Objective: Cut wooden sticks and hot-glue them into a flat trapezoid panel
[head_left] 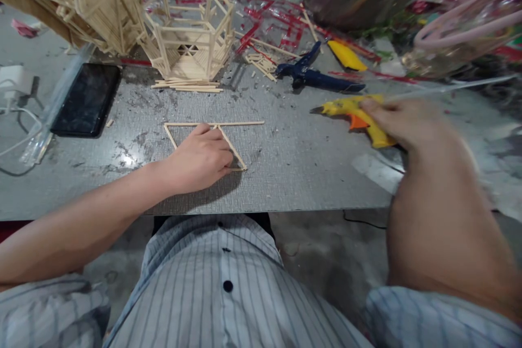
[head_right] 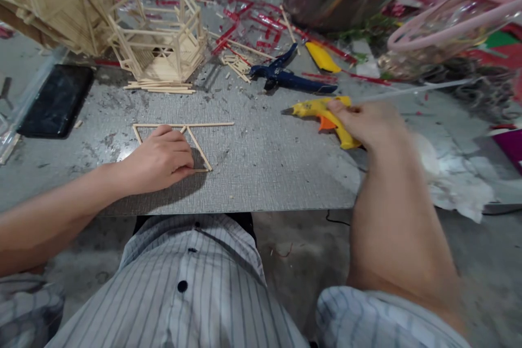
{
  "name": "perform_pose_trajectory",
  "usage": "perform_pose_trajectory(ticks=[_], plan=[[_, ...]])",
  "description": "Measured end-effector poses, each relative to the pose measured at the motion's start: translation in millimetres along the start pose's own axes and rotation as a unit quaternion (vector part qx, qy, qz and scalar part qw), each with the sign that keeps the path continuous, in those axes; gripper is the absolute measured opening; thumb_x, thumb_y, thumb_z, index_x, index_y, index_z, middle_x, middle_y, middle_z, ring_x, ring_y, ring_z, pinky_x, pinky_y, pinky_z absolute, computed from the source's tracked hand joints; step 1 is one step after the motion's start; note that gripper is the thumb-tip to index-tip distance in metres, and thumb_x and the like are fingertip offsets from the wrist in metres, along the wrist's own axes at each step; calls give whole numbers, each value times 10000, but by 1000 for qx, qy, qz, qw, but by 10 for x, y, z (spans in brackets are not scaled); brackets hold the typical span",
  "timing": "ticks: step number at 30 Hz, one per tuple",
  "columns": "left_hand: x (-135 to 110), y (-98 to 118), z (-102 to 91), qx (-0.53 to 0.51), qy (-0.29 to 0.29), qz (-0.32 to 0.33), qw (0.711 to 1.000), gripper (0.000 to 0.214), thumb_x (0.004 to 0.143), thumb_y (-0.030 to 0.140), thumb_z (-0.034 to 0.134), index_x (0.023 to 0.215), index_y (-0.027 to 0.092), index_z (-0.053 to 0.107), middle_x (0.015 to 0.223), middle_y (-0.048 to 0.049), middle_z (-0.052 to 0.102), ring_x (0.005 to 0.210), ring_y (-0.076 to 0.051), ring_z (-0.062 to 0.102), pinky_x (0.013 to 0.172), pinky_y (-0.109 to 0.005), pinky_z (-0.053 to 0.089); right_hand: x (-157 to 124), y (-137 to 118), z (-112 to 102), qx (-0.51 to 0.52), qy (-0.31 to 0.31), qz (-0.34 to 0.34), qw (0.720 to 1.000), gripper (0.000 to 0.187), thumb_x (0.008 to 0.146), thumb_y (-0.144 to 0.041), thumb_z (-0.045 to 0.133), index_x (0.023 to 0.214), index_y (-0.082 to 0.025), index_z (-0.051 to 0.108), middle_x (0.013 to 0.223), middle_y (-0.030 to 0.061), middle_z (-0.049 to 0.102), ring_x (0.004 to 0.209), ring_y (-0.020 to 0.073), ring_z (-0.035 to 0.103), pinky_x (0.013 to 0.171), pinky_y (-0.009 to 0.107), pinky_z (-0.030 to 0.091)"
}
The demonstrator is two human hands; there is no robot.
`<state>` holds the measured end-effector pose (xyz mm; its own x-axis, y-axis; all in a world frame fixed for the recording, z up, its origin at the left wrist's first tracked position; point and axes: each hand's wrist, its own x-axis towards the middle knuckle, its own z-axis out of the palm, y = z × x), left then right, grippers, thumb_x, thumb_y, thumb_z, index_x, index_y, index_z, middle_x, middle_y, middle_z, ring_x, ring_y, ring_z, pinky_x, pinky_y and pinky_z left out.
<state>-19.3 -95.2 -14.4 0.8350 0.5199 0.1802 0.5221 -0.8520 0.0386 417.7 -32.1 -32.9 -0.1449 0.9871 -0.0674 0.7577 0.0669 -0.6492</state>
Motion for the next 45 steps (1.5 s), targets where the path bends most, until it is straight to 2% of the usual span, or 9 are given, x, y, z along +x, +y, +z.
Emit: perform_pose_trajectory(ticks=[2,4,6,8,10,12,17,30,45], plan=[[3,0,-6,2,-4,-1,1000,207,924,236,627,732,183,684,762,-24,723,827,-186,572,818,-350,363,-51,-238,8,-149,146,136,968,533,748,-656,750,507,-278,462,395,-3,257,804,319,639,836,492,476],[4,0,-7,4,-9,-1,1000,205,922,243,634,735,179,688,758,-26,721,825,-188,570,814,-351,364,-127,-579,89,-209,188,161,946,510,743,-705,716,563,-270,522,471,39,396,877,357,633,843,517,451],[2,-1,-2,3,-8,-1,1000,201,919,246,638,737,179,691,759,-27,723,830,-191,571,809,-351,362,-189,-939,257,-151,135,35,979,402,838,-654,642,752,-262,657,671,79,633,838,288,633,804,447,459],[0,-2,3,-1,-2,-1,1000,200,919,246,639,737,182,691,764,-29,727,843,-194,578,806,-349,359,-200,-1247,492,-98,34,-93,990,313,898,-546,601,830,-257,700,877,93,729,824,253,643,777,405,458],[0,-1,6,-7,4,-2,1000,201,920,252,643,739,183,695,765,-34,728,860,-201,587,808,-351,359,-152,-1467,747,-84,-82,-214,970,223,887,-417,606,809,-245,725,864,83,742,787,237,638,749,384,451],[2,3,5,-7,2,-3,1000,206,925,261,640,743,184,700,763,-37,730,869,-209,594,809,-356,364,-72,-1595,966,-75,-178,-263,945,185,877,-309,591,831,-221,747,838,73,741,776,218,637,737,359,440],[13,20,0,8,-13,-10,1000,192,927,250,622,769,196,717,816,-27,754,879,-204,602,815,-358,380,38,-1654,1200,-42,-230,-285,930,131,845,-245,627,826,-206,751,796,32,726,741,166,615,721,298,413],[17,26,-27,-22,-7,-15,1000,203,941,256,625,770,205,721,743,-14,727,875,-195,611,833,-342,402,37,-1606,1278,-17,-216,-303,928,123,862,-251,647,823,-204,754,767,22,692,721,150,582,713,282,386],[15,18,-3,1,-10,-10,1000,208,939,266,618,772,199,723,826,-26,761,897,-206,611,831,-357,401,32,-1596,1313,-43,-196,-315,928,103,858,-229,661,830,-203,756,767,21,689,735,151,589,695,268,376]])
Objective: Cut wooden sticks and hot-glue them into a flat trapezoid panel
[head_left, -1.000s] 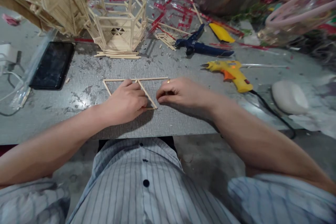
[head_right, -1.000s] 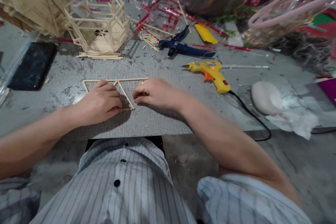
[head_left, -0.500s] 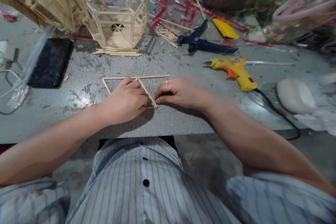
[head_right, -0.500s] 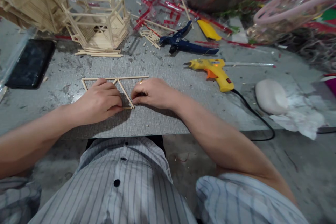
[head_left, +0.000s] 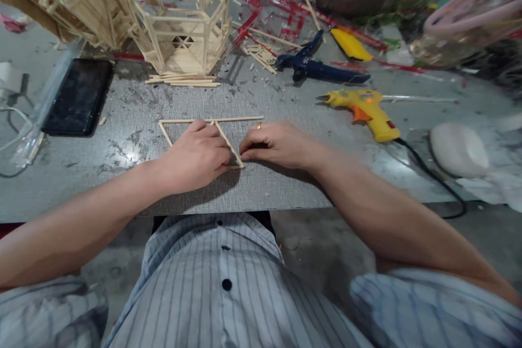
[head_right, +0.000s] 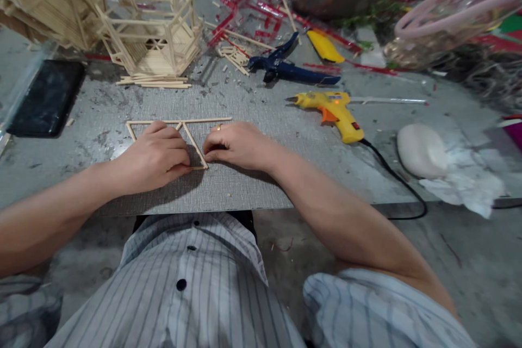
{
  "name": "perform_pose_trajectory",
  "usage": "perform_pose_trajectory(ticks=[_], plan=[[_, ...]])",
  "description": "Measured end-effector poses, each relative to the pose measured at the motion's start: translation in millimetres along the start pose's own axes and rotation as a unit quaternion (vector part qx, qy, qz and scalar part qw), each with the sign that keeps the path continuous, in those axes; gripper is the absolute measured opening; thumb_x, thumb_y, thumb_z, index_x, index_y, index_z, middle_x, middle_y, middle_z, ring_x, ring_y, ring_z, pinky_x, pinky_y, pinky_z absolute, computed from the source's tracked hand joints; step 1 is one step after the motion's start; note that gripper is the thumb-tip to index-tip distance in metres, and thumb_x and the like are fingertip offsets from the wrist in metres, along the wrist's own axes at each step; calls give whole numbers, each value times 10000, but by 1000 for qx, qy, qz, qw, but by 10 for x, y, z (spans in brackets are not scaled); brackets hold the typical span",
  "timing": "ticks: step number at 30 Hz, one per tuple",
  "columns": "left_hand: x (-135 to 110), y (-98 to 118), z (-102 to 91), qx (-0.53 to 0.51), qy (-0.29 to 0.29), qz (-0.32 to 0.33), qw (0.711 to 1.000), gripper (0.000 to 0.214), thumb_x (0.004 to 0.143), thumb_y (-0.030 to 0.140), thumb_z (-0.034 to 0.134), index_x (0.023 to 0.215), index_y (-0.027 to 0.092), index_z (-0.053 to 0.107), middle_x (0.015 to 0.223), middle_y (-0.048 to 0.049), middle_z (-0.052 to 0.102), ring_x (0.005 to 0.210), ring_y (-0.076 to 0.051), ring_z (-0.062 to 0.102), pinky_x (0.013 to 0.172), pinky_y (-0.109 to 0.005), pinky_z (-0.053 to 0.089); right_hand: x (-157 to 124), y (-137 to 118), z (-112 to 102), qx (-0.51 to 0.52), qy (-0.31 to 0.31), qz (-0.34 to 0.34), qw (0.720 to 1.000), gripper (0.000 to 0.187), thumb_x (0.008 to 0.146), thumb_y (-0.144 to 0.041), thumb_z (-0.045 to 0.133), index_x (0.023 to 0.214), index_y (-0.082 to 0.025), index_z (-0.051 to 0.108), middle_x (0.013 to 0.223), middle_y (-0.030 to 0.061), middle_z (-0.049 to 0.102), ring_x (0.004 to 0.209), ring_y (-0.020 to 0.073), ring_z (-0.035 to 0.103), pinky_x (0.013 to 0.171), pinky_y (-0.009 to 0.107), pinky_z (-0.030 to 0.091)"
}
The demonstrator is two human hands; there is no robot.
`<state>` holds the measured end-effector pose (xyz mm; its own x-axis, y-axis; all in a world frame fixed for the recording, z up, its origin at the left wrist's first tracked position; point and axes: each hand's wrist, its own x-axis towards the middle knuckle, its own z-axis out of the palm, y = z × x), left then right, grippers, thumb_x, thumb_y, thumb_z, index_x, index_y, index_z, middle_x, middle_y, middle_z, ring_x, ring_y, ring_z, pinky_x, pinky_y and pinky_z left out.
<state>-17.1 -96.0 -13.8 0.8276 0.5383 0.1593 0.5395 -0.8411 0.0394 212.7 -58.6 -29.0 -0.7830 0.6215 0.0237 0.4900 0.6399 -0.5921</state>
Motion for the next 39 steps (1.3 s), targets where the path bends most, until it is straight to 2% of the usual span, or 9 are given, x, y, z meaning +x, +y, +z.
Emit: perform_pose_trajectory(ticks=[12,17,20,23,27,30,34,37,39], plan=[[-14,-1,9,-39,7,-13,999,205,946,263,600,794,214,729,800,-21,746,934,-212,614,913,-380,393,2,-3,-4,-6,-5,11,1000,107,872,-257,660,837,-208,750,759,21,680,735,156,581,699,277,370],[-7,18,-12,-21,-1,-16,1000,236,955,304,598,768,210,707,770,-21,734,921,-214,615,854,-361,400,-11,-8,-7,7,2,16,1000,100,864,-263,664,835,-209,742,776,28,697,759,167,602,724,289,394],[-9,-5,-68,-16,6,-26,1000,314,986,359,539,766,199,694,760,-38,720,895,-225,611,822,-375,401,-38,7,-12,30,11,18,999,115,870,-286,657,830,-209,734,794,34,710,761,167,612,732,295,415],[-24,-92,-183,-20,42,-63,997,348,1010,357,463,800,194,689,774,-50,710,873,-227,603,825,-393,404,-86,9,-21,48,42,28,998,152,887,-317,635,827,-209,722,799,41,712,735,169,612,716,303,435],[-62,-286,-328,-24,97,-148,984,283,991,321,458,886,193,688,800,-58,701,936,-259,605,884,-433,406,-143,3,-28,17,131,83,988,200,934,-357,577,887,-228,721,863,68,720,761,202,624,725,348,466],[-96,-440,-342,-16,91,-209,974,200,960,274,492,919,192,670,866,-61,712,996,-253,580,918,-443,410,-142,34,-14,-50,180,102,977,224,963,-359,535,940,-247,728,952,96,719,878,251,642,810,407,486],[-134,-573,-269,1,105,-193,976,157,923,263,538,831,198,648,858,-49,707,973,-236,543,895,-442,419,-98,97,32,-128,210,111,963,252,986,-365,503,1011,-267,734,1071,114,701,1076,309,616,939,484,470],[-147,-622,-221,0,101,-183,978,168,917,270,544,800,207,647,838,-47,698,962,-240,550,890,-451,419,-73,133,60,-150,214,120,958,265,991,-365,493,1019,-261,736,1095,124,693,1115,320,603,961,499,464],[-153,-658,-201,7,98,-202,974,155,899,250,542,801,207,654,849,-56,701,977,-255,563,886,-460,415,-66,158,68,-154,218,121,956,272,995,-351,482,1027,-258,736,1091,127,693,1110,316,608,969,499,464]])
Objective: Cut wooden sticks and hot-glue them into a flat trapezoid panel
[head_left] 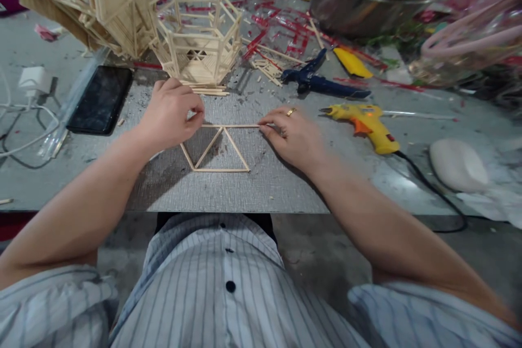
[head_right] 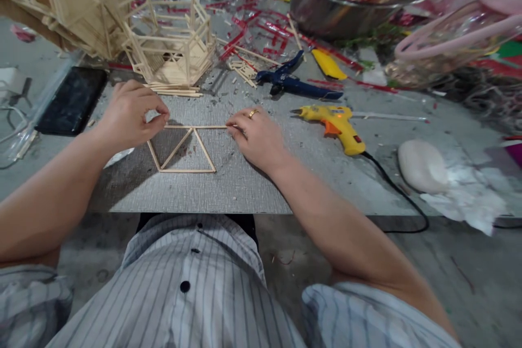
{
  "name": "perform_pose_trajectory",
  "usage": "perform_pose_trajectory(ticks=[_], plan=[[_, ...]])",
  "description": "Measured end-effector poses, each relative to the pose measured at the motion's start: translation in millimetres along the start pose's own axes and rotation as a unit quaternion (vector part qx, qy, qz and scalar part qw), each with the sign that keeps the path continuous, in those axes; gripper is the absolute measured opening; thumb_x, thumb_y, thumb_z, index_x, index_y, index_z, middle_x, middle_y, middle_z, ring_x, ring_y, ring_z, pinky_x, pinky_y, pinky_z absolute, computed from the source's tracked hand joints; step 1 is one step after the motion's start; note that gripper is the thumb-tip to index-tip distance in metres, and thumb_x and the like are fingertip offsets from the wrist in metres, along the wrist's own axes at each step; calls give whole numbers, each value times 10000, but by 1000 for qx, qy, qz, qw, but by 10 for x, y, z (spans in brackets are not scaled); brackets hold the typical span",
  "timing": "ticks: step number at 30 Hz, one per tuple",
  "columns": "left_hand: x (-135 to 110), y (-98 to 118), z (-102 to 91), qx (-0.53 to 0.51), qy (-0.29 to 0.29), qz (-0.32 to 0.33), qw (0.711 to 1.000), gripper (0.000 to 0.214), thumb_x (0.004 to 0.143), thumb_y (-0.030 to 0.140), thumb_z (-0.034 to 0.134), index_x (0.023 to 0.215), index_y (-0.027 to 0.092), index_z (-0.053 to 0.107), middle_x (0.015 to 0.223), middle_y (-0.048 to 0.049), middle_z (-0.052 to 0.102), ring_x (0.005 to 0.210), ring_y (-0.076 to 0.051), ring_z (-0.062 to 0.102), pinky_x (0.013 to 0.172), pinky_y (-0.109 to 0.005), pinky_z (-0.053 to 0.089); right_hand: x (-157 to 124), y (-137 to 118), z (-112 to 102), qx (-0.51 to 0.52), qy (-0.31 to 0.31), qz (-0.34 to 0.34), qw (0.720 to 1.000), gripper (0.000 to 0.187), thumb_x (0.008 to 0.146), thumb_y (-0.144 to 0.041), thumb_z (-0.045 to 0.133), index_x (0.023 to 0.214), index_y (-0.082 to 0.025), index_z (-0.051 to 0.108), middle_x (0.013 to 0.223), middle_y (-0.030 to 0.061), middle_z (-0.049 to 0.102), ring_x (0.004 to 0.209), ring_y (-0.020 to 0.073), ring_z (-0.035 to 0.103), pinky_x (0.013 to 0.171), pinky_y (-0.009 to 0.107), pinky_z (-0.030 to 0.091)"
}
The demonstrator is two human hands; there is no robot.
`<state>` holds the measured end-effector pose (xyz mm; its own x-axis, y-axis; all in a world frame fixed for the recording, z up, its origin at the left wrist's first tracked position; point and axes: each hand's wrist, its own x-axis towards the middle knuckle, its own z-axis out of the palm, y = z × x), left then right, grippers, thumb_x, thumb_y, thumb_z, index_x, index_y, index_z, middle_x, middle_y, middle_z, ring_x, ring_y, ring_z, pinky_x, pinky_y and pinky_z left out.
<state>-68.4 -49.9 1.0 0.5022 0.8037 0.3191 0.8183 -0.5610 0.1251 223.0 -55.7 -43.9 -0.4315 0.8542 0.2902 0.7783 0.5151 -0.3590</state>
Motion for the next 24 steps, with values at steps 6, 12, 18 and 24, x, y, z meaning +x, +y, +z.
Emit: perform_pose_trajectory(ticks=[6,12,18,24], plan=[[35,-143,54,30,-2,-54,998,142,852,237,548,833,209,686,902,-64,714,987,-269,570,871,-459,418,32,67,48,-7,-9,-12,1000,276,988,-340,486,1041,-241,738,1067,134,697,1098,320,615,968,518,469],[47,-244,130,32,-11,-51,998,163,839,251,539,795,206,689,851,-73,728,941,-271,588,831,-442,432,95,70,87,-9,-28,-6,1000,254,977,-311,491,978,-233,732,1036,131,703,1070,314,619,963,500,473],[51,-250,156,57,-30,-48,997,179,865,265,544,806,201,701,829,-50,717,878,-220,559,827,-415,434,163,64,117,-8,-42,-6,999,249,983,-300,473,930,-227,705,1003,143,690,1053,323,613,943,500,462],[57,-260,169,39,-33,-48,998,214,866,287,515,803,205,702,811,-53,691,922,-240,581,864,-409,438,170,73,123,-6,-39,-26,999,264,1004,-328,447,913,-252,682,976,126,675,1043,311,601,939,485,453]])
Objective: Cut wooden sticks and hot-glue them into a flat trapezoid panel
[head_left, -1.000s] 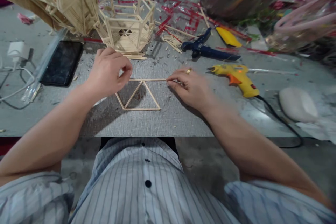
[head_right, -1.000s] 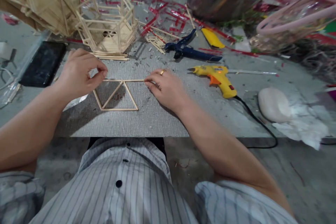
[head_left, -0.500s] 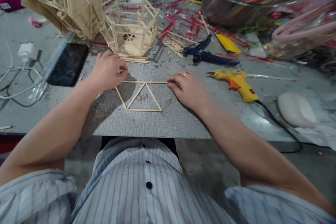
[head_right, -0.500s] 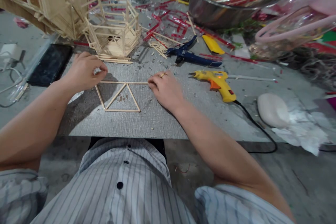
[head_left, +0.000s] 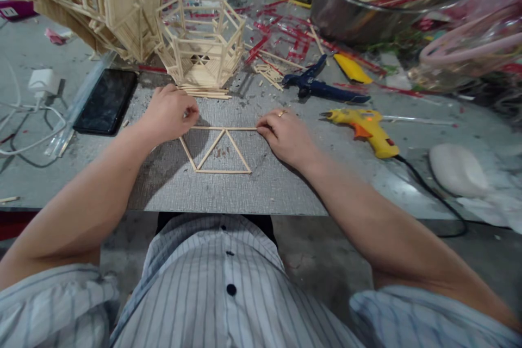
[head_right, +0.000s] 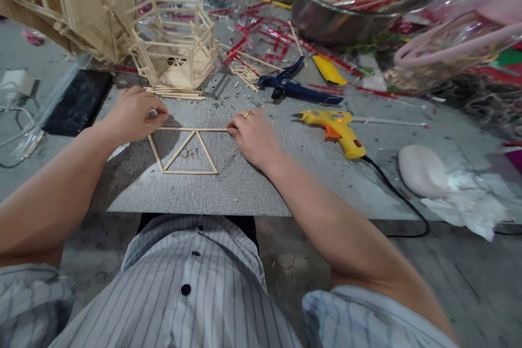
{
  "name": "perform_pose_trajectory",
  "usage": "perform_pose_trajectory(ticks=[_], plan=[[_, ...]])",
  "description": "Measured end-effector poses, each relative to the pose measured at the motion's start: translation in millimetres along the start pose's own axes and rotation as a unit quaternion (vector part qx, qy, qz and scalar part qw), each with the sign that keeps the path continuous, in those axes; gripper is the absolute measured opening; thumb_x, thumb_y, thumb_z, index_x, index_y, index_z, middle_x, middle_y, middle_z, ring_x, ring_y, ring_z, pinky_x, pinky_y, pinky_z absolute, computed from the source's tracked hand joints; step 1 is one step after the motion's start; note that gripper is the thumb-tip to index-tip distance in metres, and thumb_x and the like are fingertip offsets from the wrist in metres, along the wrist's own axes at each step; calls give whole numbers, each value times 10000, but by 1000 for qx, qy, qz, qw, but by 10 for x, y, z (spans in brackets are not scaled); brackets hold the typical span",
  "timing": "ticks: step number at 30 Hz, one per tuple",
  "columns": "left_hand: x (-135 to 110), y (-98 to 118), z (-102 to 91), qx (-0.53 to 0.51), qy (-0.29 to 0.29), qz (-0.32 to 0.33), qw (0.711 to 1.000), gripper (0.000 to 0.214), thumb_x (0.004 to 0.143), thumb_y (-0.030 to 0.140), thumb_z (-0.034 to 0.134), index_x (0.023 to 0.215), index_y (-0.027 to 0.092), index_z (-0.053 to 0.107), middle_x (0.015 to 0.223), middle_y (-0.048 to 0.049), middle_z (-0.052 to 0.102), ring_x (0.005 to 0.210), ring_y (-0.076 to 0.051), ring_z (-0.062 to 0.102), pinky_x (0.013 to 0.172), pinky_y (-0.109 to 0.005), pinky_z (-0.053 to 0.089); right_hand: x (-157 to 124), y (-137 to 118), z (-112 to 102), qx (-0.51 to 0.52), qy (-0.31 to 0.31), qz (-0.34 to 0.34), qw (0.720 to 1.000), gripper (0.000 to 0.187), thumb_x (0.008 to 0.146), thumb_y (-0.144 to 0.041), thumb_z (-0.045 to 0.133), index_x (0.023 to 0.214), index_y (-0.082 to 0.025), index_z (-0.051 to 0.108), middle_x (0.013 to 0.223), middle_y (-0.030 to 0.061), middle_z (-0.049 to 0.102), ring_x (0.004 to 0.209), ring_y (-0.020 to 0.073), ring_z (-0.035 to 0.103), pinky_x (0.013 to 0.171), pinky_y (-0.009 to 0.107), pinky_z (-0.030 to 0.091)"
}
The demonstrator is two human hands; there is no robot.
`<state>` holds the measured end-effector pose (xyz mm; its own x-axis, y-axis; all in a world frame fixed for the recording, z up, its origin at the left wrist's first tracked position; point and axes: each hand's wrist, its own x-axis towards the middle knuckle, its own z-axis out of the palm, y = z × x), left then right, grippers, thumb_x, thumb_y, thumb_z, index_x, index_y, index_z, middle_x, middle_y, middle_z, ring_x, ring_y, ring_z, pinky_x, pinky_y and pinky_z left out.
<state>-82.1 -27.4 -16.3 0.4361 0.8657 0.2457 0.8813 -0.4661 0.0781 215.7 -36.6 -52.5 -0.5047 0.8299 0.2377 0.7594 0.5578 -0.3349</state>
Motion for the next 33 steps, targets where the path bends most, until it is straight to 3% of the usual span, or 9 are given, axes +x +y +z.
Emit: perform_pose_trajectory(ticks=[8,16,25,33], plan=[[15,-37,14,-18,1,18,1000,218,846,275,515,780,202,710,769,-50,691,869,-229,605,886,-402,460,-1,-19,-17,4,0,12,1000,222,968,-284,476,900,-238,682,985,133,697,1026,316,609,944,492,456],[-10,21,-32,-21,-57,57,997,178,852,313,599,824,206,739,859,-72,710,996,-261,582,915,-413,418,4,-18,13,1,3,4,1000,237,989,-303,483,931,-244,705,1018,123,699,1063,302,612,979,487,440],[26,113,-92,11,-147,21,989,260,948,302,524,889,158,731,1035,-114,702,1136,-289,537,1003,-432,346,26,-4,55,-16,21,2,1000,196,964,-261,516,881,-230,690,960,114,703,1023,299,631,932,471,468],[17,13,-30,7,-112,74,991,351,1007,361,464,892,145,716,991,-106,705,1076,-247,528,995,-396,342,26,18,75,-21,33,-12,999,198,972,-258,510,867,-238,677,930,108,709,993,297,643,916,472,474]])
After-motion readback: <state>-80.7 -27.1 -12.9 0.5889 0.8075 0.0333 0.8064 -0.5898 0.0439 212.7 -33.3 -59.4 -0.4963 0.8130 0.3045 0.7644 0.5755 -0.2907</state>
